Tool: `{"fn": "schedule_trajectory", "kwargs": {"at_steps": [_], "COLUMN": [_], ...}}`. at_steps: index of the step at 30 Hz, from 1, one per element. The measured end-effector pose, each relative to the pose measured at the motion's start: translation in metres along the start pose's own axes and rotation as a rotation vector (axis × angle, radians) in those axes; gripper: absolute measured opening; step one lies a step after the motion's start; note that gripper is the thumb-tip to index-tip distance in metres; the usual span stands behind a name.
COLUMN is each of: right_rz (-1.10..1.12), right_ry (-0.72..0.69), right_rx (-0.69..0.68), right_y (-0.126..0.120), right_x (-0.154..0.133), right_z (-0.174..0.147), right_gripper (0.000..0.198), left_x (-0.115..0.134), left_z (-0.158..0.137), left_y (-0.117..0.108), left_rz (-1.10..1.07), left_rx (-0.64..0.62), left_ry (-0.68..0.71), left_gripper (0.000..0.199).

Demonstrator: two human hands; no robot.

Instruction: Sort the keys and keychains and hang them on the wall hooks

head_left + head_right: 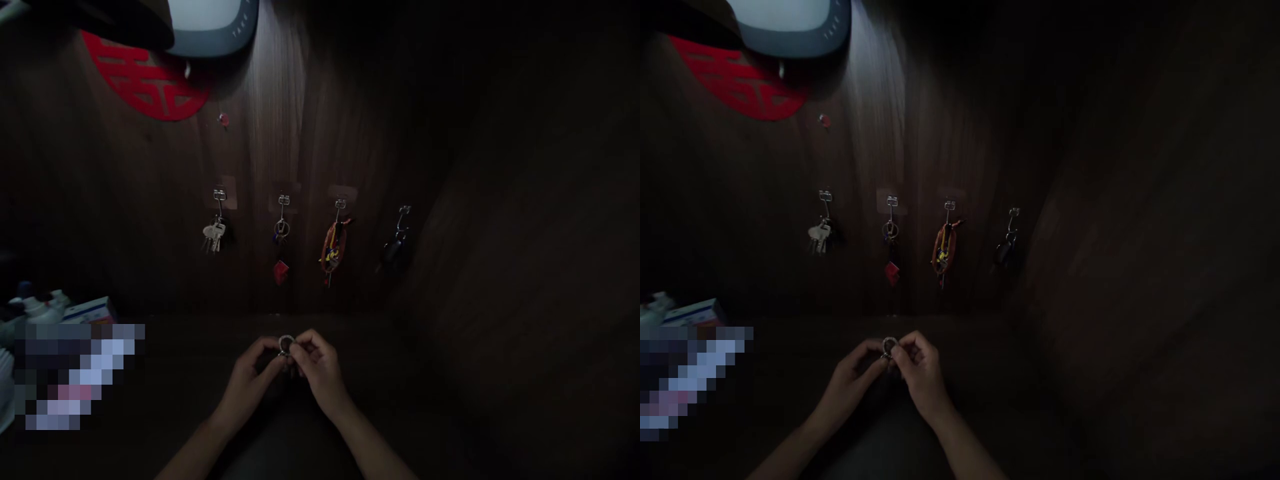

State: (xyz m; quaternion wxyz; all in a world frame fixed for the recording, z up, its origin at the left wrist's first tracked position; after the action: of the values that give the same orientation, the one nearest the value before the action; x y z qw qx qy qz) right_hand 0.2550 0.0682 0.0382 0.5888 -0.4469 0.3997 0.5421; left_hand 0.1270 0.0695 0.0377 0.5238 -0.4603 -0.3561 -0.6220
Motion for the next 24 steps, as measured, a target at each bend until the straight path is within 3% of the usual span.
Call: {"fn": "schedule_trajectory", "kwargs": {"at_steps": [5,10,18,24], "right_rz": [0.002,-0.108,-0.279,-0.192], "right_ry": [0.014,-0.026,-0.16,-0.21], "right_rx": [-0.008,0.052,0.33,0.613], "right_y": [0.006,-0.01,-0.092,-0.17], "right_x": [-0.003,-0.013,-0.058,-0.097], "right_z": [-0.001,0.002,0.018,0.037], "right_gripper": [0.026,0.022,0.021,0.024], "left_x": [0.002,-0.005,-0.028,-0.037], "left_z": [0.0,0.0,-0.004,-0.002], "left_y": [-0.002,0.004,0.017,0.022], "left_rz": [0.002,0.067,0.275,0.336], "left_rx": [0.007,-0.081,-0.314,-0.369], "left_ry": [-0.028,-0.051,-0.081,-0.074], "left_gripper": [0.017,0.021,0.021,0.021]}}
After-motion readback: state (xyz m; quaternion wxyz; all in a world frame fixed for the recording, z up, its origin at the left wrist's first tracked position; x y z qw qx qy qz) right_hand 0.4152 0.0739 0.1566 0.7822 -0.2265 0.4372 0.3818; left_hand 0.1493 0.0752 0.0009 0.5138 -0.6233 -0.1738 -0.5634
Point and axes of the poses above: each hand's wrist, its own z-axis towards the middle knuckle, its own y-axis out of the palm, x = y × z, the point moved 9 cm from there along z, towards the middle knuckle, and after that the axes turned 9 degrees about -z, right-handed, at the moved point
